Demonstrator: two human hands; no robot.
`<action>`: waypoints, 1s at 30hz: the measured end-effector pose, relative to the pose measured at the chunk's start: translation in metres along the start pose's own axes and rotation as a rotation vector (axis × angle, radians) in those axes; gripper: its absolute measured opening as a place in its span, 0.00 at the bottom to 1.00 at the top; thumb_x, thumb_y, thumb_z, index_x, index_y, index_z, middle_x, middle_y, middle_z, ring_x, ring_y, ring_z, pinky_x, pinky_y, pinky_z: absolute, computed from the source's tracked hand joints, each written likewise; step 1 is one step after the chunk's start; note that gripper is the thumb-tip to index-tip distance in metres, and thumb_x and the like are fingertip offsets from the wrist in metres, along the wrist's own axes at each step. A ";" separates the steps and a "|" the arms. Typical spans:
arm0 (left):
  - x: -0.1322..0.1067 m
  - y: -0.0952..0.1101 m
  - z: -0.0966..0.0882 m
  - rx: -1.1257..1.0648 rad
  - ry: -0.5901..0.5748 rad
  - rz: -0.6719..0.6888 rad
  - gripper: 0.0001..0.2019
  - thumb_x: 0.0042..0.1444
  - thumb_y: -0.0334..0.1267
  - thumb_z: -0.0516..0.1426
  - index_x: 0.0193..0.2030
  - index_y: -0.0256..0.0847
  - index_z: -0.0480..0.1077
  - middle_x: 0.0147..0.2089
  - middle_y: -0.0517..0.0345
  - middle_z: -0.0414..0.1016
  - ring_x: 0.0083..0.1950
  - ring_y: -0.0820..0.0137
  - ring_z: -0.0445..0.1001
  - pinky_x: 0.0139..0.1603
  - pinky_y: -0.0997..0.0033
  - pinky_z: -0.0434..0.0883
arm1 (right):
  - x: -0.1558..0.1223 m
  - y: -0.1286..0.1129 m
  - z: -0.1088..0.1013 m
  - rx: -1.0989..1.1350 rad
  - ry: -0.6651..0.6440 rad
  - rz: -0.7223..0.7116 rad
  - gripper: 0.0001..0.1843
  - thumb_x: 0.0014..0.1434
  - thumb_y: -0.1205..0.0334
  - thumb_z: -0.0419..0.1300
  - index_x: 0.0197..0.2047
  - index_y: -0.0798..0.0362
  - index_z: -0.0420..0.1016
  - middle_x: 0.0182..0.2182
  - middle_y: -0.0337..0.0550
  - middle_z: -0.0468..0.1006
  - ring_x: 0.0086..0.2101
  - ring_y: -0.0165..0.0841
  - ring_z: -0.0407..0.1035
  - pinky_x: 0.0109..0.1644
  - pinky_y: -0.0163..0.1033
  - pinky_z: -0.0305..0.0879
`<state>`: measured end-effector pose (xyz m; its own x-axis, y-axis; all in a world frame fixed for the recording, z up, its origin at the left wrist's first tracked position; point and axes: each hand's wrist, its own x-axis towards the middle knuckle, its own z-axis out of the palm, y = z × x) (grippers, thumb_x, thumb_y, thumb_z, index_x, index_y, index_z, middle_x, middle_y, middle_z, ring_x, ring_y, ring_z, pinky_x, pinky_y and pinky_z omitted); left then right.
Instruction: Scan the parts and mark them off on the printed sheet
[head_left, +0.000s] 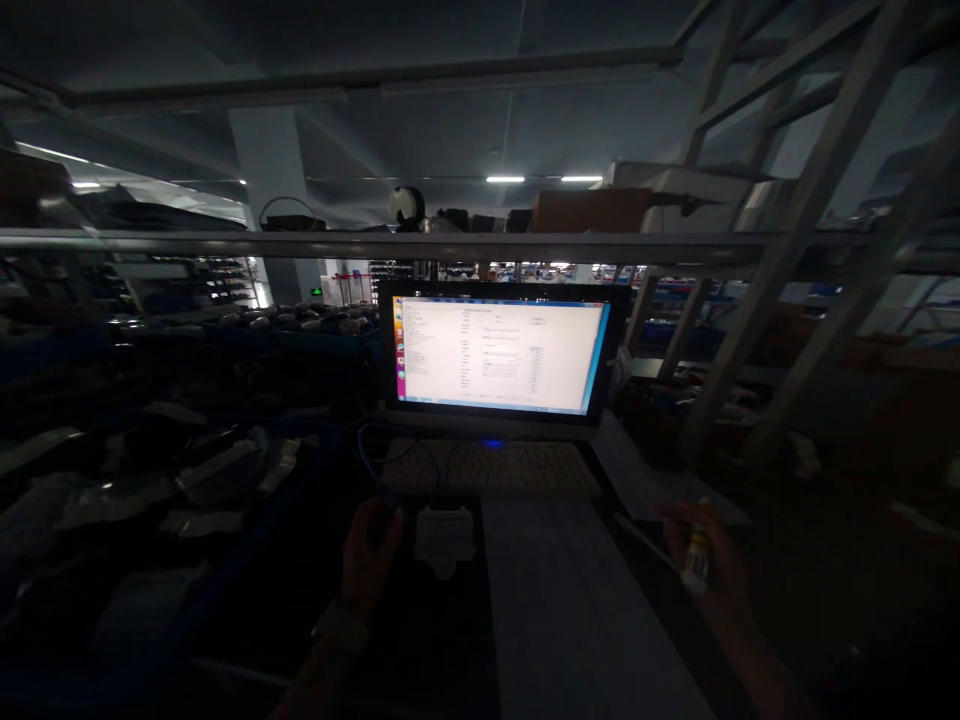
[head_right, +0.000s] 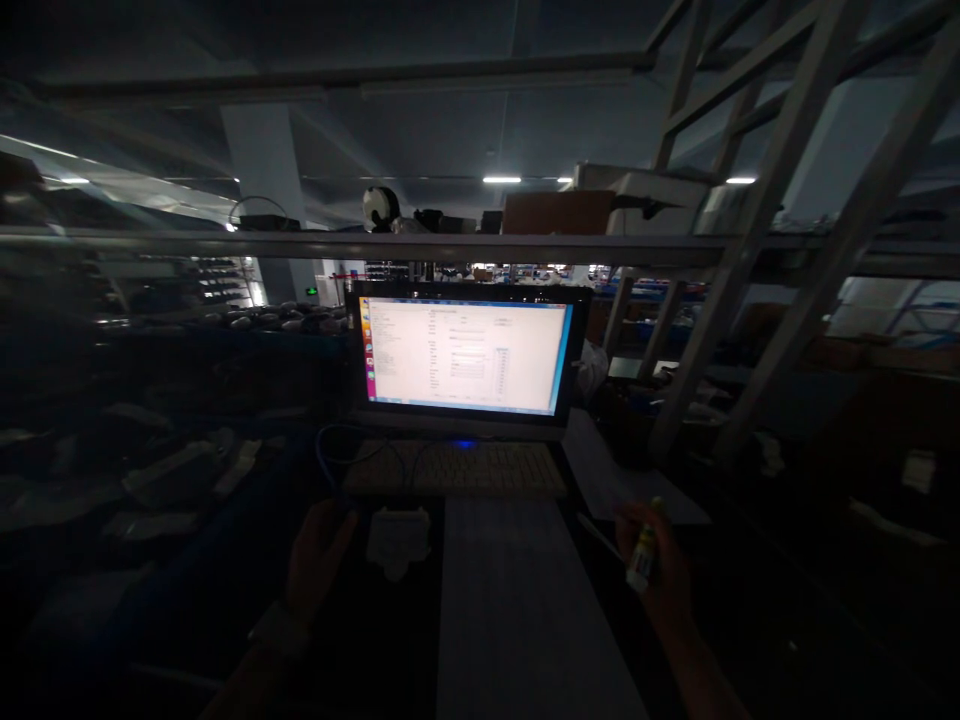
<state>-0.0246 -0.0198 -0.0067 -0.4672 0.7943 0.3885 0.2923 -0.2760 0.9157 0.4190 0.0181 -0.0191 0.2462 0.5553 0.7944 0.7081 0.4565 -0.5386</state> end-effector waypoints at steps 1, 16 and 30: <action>0.000 -0.001 0.000 0.006 0.005 0.002 0.24 0.44 0.57 0.61 0.40 0.40 0.69 0.38 0.50 0.77 0.42 0.59 0.77 0.43 0.58 0.76 | -0.002 0.002 -0.001 -0.004 -0.005 0.004 0.16 0.55 0.48 0.60 0.41 0.49 0.71 0.35 0.47 0.80 0.36 0.44 0.75 0.40 0.51 0.71; 0.001 0.006 -0.003 0.068 0.010 -0.035 0.23 0.42 0.54 0.62 0.39 0.40 0.68 0.39 0.51 0.76 0.42 0.61 0.76 0.43 0.60 0.74 | -0.007 -0.007 -0.013 0.012 -0.033 0.108 0.18 0.54 0.50 0.59 0.44 0.51 0.68 0.32 0.46 0.80 0.32 0.40 0.75 0.42 0.49 0.70; 0.004 0.009 -0.002 0.141 0.032 -0.064 0.22 0.40 0.52 0.62 0.39 0.39 0.68 0.39 0.52 0.76 0.41 0.61 0.75 0.42 0.61 0.74 | -0.002 -0.014 -0.015 0.015 -0.054 0.177 0.09 0.53 0.58 0.53 0.38 0.50 0.68 0.18 0.32 0.71 0.20 0.32 0.67 0.32 0.41 0.65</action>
<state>-0.0255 -0.0203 0.0028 -0.5143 0.7896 0.3348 0.3744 -0.1446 0.9159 0.4184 0.0000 -0.0091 0.3298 0.6644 0.6707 0.6466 0.3586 -0.6732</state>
